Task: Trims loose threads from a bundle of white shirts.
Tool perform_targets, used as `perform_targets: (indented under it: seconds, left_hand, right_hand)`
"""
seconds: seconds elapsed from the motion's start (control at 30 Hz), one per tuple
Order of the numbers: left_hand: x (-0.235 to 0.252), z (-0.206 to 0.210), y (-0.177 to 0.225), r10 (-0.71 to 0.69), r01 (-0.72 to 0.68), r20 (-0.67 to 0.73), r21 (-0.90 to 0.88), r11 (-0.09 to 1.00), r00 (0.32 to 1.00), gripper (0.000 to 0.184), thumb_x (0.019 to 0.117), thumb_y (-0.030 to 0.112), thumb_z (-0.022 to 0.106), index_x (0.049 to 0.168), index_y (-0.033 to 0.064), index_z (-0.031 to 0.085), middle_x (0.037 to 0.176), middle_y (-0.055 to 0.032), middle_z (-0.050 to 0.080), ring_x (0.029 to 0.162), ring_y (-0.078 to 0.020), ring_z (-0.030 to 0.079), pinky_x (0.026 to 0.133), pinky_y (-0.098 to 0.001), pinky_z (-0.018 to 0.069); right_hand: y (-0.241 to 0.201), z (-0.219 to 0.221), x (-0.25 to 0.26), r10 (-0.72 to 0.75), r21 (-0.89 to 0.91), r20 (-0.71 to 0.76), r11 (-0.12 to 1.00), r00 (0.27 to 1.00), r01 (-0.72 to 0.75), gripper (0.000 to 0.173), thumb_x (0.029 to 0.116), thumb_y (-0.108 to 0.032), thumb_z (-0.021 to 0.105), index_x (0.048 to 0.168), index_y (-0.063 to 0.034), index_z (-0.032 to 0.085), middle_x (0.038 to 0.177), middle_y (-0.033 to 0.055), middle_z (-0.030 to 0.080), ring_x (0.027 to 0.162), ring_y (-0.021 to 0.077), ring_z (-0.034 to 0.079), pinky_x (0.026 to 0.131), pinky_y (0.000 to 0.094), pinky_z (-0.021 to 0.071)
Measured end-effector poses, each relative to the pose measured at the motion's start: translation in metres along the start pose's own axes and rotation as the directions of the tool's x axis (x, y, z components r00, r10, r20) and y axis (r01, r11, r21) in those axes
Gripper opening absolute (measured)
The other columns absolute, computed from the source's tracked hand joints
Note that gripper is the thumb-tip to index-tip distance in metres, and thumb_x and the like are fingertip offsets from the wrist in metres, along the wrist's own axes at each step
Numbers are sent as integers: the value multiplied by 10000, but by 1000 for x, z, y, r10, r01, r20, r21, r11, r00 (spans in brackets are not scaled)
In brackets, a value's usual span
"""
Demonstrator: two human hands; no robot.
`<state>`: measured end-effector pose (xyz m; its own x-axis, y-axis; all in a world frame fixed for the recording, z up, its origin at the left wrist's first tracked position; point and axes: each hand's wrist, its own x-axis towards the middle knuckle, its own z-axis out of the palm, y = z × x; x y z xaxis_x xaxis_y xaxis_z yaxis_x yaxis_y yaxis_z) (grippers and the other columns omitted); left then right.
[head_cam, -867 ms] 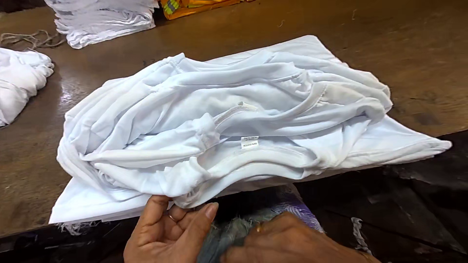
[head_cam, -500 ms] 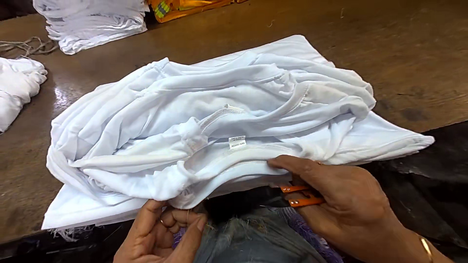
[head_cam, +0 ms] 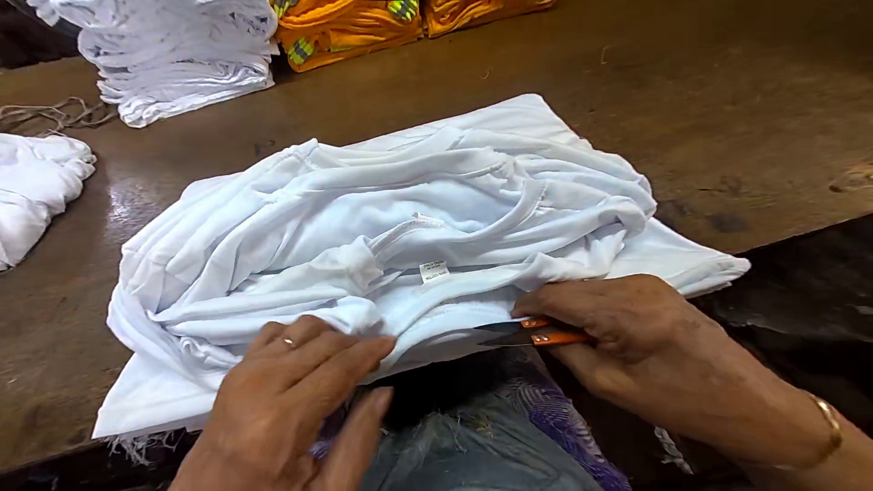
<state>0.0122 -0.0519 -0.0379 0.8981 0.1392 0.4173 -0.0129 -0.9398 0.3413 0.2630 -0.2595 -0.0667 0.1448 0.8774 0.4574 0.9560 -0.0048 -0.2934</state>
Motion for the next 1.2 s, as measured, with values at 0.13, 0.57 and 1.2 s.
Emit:
perform_targets:
  seconds: [0.13, 0.57, 1.2]
  left_hand:
    - [17, 18, 4, 5, 16, -143, 151, 988, 990, 385, 983, 244, 593, 1313, 67, 683, 1010, -19, 752, 829, -138, 648, 724, -341, 507]
    - [35, 56, -6, -92, 83, -180, -58, 995, 979, 160, 931, 279, 721, 978, 144, 793, 937, 33, 663, 858, -85, 608, 754, -309, 489]
    - [34, 45, -12, -163, 110, -188, -262, 959, 969, 130, 1010, 158, 609, 960, 66, 686, 770, 65, 655, 672, 32, 602, 590, -121, 484]
  right_hand:
    - [3, -2, 5, 66, 72, 63, 995, 996, -71, 125, 796, -240, 613, 885, -233, 701, 663, -167, 543, 566, -38, 503, 472, 197, 418]
    - [6, 9, -2, 80, 106, 74, 990, 994, -88, 92, 797, -227, 611, 849, -233, 687, 637, -161, 499, 544, -27, 469, 462, 207, 377]
    - [-34, 16, 34, -51, 13, -14, 999, 999, 51, 350, 1064, -269, 448, 917, -91, 711, 766, -6, 611, 669, 108, 580, 539, 279, 418]
